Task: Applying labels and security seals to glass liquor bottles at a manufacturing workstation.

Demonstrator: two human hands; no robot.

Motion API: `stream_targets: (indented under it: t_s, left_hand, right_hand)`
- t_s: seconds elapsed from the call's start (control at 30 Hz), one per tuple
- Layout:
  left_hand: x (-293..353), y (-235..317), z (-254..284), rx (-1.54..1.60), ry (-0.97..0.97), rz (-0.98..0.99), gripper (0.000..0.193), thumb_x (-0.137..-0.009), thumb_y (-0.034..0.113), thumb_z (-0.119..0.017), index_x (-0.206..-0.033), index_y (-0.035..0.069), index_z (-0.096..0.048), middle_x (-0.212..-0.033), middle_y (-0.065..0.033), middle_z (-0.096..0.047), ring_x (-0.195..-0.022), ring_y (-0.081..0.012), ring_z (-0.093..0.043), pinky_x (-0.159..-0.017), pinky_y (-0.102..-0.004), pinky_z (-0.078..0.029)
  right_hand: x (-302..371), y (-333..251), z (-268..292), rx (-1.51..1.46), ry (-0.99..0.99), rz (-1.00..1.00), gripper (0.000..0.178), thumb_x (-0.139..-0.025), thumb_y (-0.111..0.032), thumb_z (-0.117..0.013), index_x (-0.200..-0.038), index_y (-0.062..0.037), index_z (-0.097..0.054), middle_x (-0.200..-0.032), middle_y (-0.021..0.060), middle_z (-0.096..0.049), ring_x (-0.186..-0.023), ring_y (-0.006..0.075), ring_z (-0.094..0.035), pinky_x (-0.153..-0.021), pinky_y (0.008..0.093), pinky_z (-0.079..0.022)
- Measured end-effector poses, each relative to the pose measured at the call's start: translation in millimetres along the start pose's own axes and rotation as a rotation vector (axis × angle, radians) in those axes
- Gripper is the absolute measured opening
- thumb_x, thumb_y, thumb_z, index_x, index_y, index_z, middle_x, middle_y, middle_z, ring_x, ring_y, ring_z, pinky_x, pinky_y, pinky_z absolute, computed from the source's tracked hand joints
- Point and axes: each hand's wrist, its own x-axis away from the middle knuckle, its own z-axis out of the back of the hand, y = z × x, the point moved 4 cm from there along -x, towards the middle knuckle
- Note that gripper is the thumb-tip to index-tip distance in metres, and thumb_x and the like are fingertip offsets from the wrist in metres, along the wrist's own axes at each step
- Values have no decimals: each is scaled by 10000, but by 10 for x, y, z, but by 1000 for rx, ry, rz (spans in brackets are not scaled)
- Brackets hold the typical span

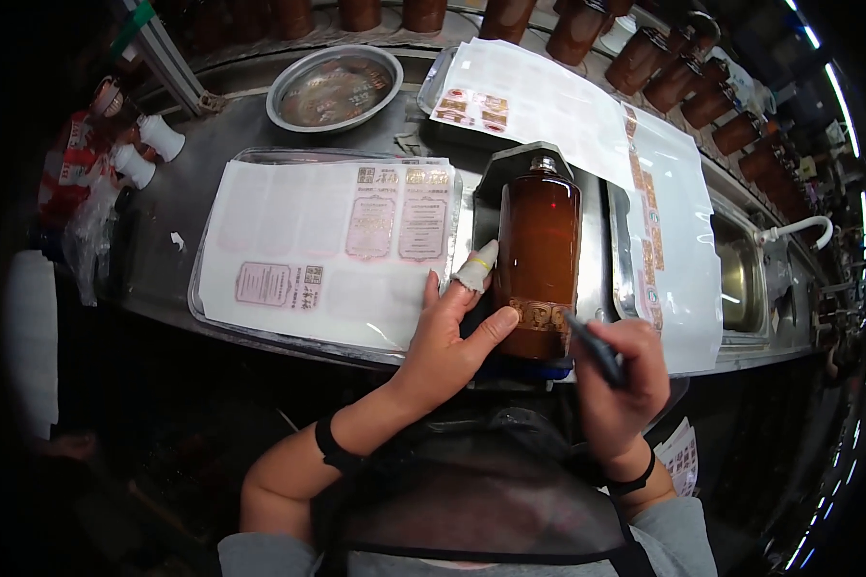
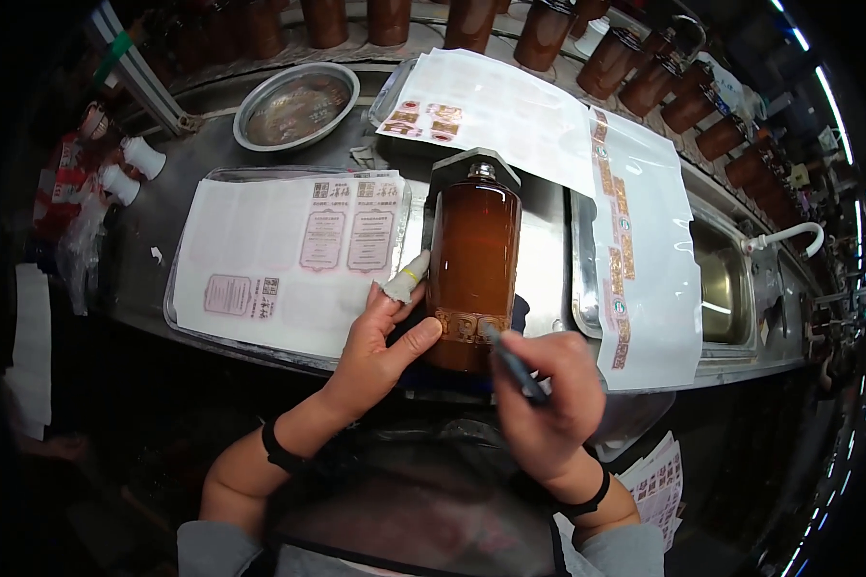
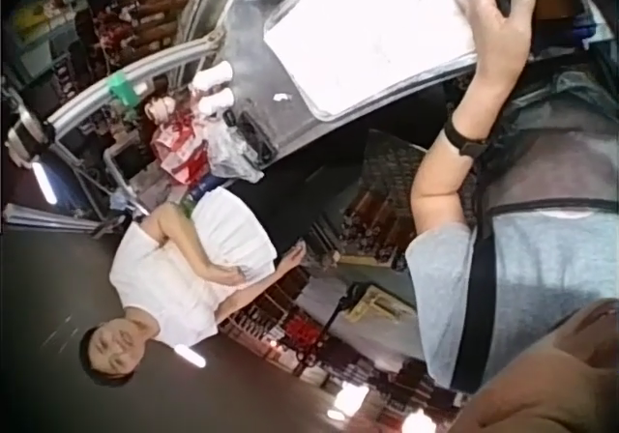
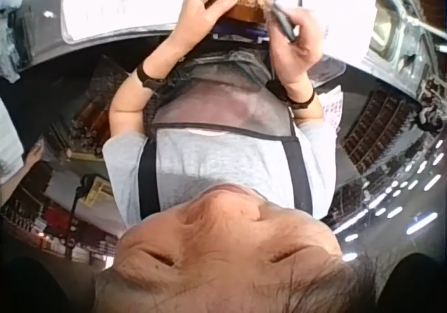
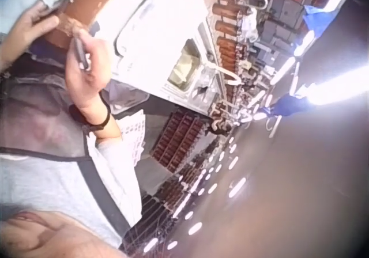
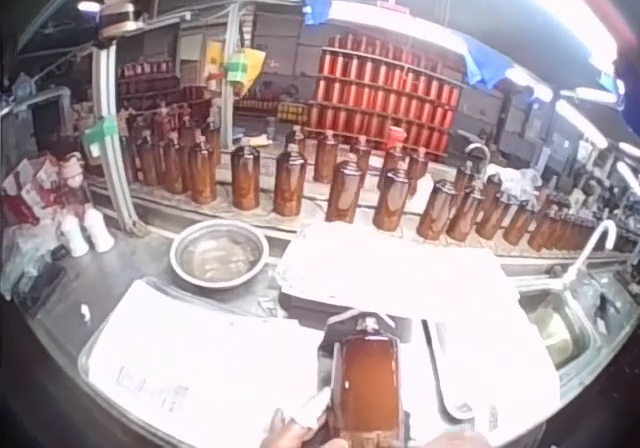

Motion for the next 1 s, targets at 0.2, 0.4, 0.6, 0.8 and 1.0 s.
stream_targets:
  t_s: [0.2,0.4,0.6,0.8,1.0]
  left_hand:
    - [-18,26,-38,133,77,46,696,-958,232,-663,-1506,-26,-320,-1430,-180,-520,-1366,-290,-478,-1189,-487,88]
    - [-14,4,-12,21,53,58,669,-961,243,-650,-1507,-2,-350,-1425,-182,-546,-1384,-209,-452,-1192,-460,103]
    - [-5,-74,110,-83,46,13,596,-976,207,-603,-1491,13,-374,-1326,-201,-619,-1342,-229,-514,-1190,-489,71]
    - [-32,-164,107,156,-74,62,540,-1047,151,-466,-1534,-6,-293,-1514,-124,-436,-1424,-174,-359,-1196,-377,-134]
    - [-3,-222,157,299,-94,157,537,-1064,162,-440,-1541,-14,-269,-1537,-124,-394,-1415,-180,-358,-1169,-322,-251]
  right_hand:
    - [45,140,3,51,-14,-41,265,-746,109,-732,-981,2,-675,-823,87,-613,-715,172,-574,-658,275,-453]
    - [93,-103,-247,96,-134,147,395,-613,89,-730,-985,-39,-693,-849,92,-634,-715,260,-589,-651,364,-455]
    - [-84,-231,-177,36,-107,170,360,-656,114,-742,-982,-34,-696,-835,99,-638,-701,254,-585,-638,351,-463]
    - [17,-335,-454,313,-315,522,366,-679,-52,-704,-1042,-85,-736,-902,32,-617,-803,213,-591,-680,368,-453]
    - [-39,-263,-339,276,-216,345,439,-609,-15,-728,-1043,-83,-740,-892,34,-633,-758,225,-579,-629,362,-438]
